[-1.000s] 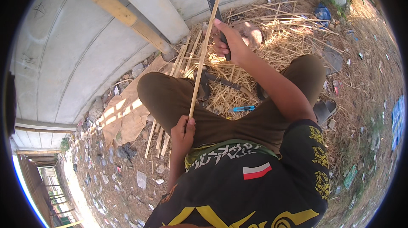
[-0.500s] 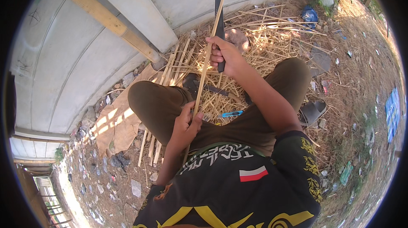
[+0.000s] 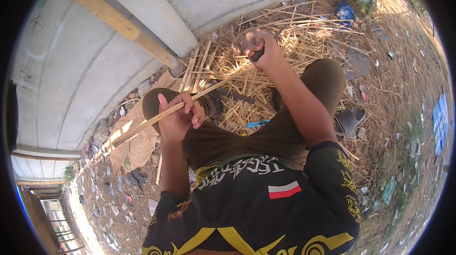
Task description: The person sits on the ground and uses a knife to shave and smooth a thin bamboo stick. They hold the stick with one hand and scrape the blade along its length to remove the outer layer, creating thin shavings.
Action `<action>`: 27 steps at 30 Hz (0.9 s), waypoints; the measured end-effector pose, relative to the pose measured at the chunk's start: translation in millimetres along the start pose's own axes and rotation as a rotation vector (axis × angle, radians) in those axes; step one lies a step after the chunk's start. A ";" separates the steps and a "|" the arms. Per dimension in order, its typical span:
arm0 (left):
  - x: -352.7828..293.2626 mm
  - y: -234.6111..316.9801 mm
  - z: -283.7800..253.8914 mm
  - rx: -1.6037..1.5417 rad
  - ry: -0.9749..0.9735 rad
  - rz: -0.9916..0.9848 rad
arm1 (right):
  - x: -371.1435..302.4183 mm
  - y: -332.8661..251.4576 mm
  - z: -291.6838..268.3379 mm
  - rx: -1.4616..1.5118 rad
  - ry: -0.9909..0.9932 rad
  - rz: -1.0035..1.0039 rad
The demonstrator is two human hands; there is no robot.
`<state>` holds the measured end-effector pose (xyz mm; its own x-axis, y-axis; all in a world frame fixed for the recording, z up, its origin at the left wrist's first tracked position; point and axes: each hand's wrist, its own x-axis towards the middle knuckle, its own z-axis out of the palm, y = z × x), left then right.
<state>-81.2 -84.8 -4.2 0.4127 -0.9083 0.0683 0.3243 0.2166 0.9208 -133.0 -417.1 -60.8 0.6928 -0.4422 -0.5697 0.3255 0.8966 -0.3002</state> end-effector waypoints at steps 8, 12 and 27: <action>7.1 14.1 26.6 0.003 -0.054 0.280 | -10.6 0.2 1.9 -0.013 -0.024 0.093; -4.7 41.8 0.6 0.401 -0.100 0.240 | -30.3 26.4 17.5 -0.319 -0.215 0.167; 143.7 80.8 43.6 0.054 0.199 0.821 | -52.8 -19.9 33.2 -0.504 -0.165 -0.590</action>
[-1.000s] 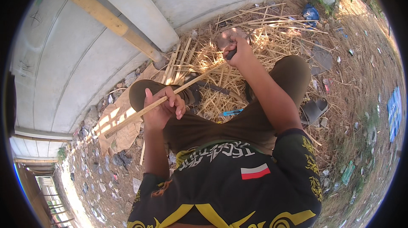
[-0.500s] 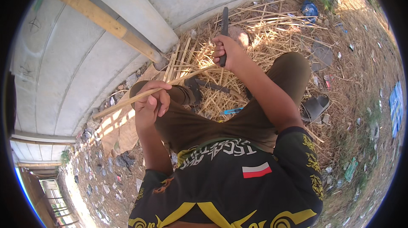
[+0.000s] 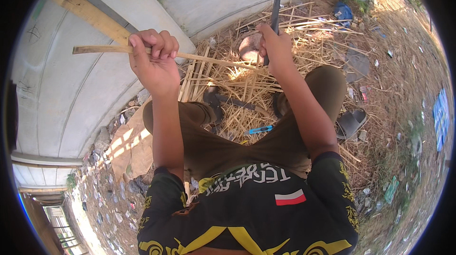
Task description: The person sits on the ground and uses a knife to shave and smooth a thin bamboo stick. They hold the stick with one hand and scrape the blade along its length to remove the outer layer, creating thin shavings.
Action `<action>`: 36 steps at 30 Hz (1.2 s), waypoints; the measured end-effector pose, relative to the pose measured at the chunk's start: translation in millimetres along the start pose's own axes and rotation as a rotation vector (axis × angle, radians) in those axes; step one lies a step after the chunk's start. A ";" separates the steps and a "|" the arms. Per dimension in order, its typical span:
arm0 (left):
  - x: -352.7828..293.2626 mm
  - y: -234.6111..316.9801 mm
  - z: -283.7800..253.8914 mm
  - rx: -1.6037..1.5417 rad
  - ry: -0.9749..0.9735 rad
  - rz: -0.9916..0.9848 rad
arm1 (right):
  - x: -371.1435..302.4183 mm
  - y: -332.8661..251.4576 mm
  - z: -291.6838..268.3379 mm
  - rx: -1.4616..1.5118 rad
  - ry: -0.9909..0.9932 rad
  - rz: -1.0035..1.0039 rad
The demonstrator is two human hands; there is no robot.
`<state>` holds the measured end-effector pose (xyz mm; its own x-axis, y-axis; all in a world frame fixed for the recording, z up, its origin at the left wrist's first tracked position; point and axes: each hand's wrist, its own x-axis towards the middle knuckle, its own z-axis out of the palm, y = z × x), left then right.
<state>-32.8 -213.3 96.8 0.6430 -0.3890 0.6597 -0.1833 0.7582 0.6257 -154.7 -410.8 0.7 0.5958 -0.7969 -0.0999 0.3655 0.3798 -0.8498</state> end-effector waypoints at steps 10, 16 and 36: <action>28.8 -32.5 23.6 -0.013 -0.218 0.008 | -5.3 2.2 -20.2 -0.183 0.050 0.003; 35.2 16.5 14.1 -0.153 -0.438 0.077 | -9.1 6.6 -33.3 -0.157 0.089 0.064; 29.2 -54.2 18.1 0.112 0.001 0.195 | -55.8 118.4 -27.5 -0.533 0.050 0.092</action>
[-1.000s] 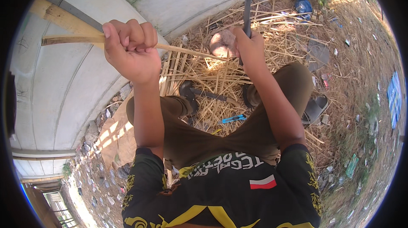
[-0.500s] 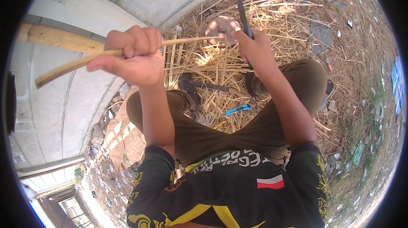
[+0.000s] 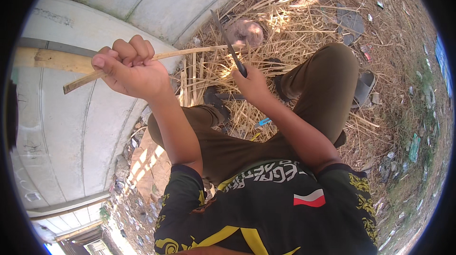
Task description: The person sits on the ground and uses a knife to shave and smooth a thin bamboo stick. They hold the stick with one hand and scrape the blade along its length to remove the outer layer, creating thin shavings.
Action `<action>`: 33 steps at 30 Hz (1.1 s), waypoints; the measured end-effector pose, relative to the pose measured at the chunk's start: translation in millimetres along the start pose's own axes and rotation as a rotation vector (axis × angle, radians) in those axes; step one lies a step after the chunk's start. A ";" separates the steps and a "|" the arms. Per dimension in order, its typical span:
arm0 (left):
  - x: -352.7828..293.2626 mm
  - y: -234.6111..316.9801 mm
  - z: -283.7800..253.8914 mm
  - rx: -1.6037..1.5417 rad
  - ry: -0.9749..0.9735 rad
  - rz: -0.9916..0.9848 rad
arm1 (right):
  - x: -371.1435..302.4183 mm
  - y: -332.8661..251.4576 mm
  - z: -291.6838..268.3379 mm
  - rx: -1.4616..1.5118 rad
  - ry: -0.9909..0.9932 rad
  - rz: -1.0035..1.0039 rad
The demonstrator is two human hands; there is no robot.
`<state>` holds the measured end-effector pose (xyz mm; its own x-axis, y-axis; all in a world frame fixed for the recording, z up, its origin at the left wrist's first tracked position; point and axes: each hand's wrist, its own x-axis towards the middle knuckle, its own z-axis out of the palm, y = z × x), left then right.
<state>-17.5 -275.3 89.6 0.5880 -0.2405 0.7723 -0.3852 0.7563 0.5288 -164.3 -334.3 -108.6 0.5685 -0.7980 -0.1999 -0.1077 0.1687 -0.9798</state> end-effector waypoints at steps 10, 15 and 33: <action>18.1 6.4 -37.2 -0.315 -0.163 -0.197 | -14.9 -25.6 14.8 0.084 0.059 -0.386; 16.1 4.7 -36.7 -0.326 -0.211 -0.230 | 16.7 38.4 29.8 -0.024 0.021 -0.258; 28.6 6.0 -69.1 -0.445 -0.199 -0.372 | 36.2 38.4 22.5 -0.030 -0.020 -0.039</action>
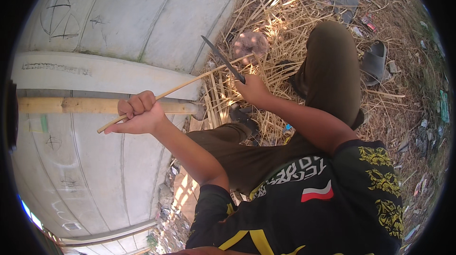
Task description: The person sits on the ground and uses a knife to shave and smooth a thin bamboo stick. They hold the stick with one hand and scrape the blade along its length to remove the outer layer, creating thin shavings.
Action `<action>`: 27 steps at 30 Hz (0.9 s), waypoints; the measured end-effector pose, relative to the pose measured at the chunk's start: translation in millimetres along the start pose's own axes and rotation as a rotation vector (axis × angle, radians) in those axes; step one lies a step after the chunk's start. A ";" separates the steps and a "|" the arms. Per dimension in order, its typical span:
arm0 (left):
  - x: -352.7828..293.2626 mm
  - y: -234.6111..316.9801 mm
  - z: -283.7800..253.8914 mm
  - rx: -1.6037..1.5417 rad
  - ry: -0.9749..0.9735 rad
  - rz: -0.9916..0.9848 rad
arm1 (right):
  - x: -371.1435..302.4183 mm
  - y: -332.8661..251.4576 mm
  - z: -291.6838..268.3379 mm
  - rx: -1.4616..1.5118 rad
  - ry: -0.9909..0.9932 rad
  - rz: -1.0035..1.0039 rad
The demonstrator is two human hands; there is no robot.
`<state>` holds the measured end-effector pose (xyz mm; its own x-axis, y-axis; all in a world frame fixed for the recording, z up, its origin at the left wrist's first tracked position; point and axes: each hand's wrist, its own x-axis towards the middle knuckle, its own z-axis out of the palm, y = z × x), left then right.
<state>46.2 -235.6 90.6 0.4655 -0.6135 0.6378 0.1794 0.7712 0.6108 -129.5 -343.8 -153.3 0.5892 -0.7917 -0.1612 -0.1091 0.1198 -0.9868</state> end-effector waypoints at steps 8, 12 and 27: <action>-2.7 3.8 2.3 0.167 0.238 0.072 | -22.9 -28.7 2.1 0.210 0.204 -0.324; -2.1 0.5 5.1 0.106 0.157 0.040 | 7.1 -1.2 -0.1 -0.242 -0.171 0.189; -0.7 -8.5 26.3 0.335 0.435 0.168 | 3.6 8.1 1.9 -0.411 -0.107 0.037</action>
<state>21.6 -246.1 97.3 0.7903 -0.3067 0.5305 -0.1788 0.7126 0.6784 -126.8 -344.5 -161.9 0.6564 -0.7220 -0.2188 -0.4291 -0.1187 -0.8954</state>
